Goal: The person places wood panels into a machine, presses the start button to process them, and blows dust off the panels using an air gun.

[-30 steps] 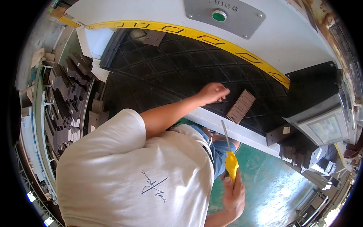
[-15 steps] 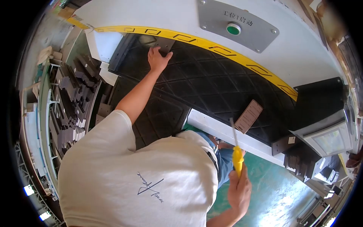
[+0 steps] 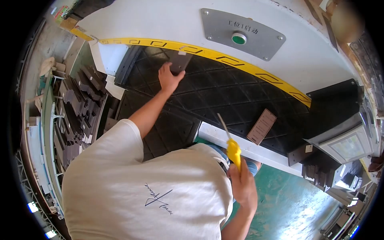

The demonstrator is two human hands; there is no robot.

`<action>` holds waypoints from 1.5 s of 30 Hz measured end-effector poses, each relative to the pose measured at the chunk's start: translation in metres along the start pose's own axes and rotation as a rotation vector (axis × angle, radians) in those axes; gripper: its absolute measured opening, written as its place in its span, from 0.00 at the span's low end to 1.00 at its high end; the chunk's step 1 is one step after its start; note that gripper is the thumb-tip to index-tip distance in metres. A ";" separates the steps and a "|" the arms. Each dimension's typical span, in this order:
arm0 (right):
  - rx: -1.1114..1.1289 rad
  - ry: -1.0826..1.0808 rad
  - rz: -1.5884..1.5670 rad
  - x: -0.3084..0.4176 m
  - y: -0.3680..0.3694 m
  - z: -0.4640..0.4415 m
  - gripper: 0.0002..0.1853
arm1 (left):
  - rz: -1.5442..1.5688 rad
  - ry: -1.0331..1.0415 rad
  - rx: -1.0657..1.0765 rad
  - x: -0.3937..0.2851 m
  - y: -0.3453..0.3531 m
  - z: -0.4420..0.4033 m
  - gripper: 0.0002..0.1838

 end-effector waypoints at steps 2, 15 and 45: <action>0.080 -0.045 0.009 -0.002 0.011 -0.023 0.25 | 0.053 0.075 -0.025 -0.025 -0.015 0.034 0.44; 0.263 -0.043 0.407 0.013 0.027 -0.070 0.26 | 0.178 0.222 0.394 -0.105 -0.106 0.168 0.53; 0.034 0.086 0.310 0.029 -0.008 -0.052 0.26 | 0.270 0.190 0.404 -0.106 -0.108 0.164 0.54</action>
Point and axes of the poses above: each hand's wrist, its own z-axis away from the middle knuckle, its own y-axis out of the palm, x = y × z, the point moved 3 cm from there along -z, towards the middle knuckle, and after that the axes turned 1 degree about y, right-handed, at the moved point
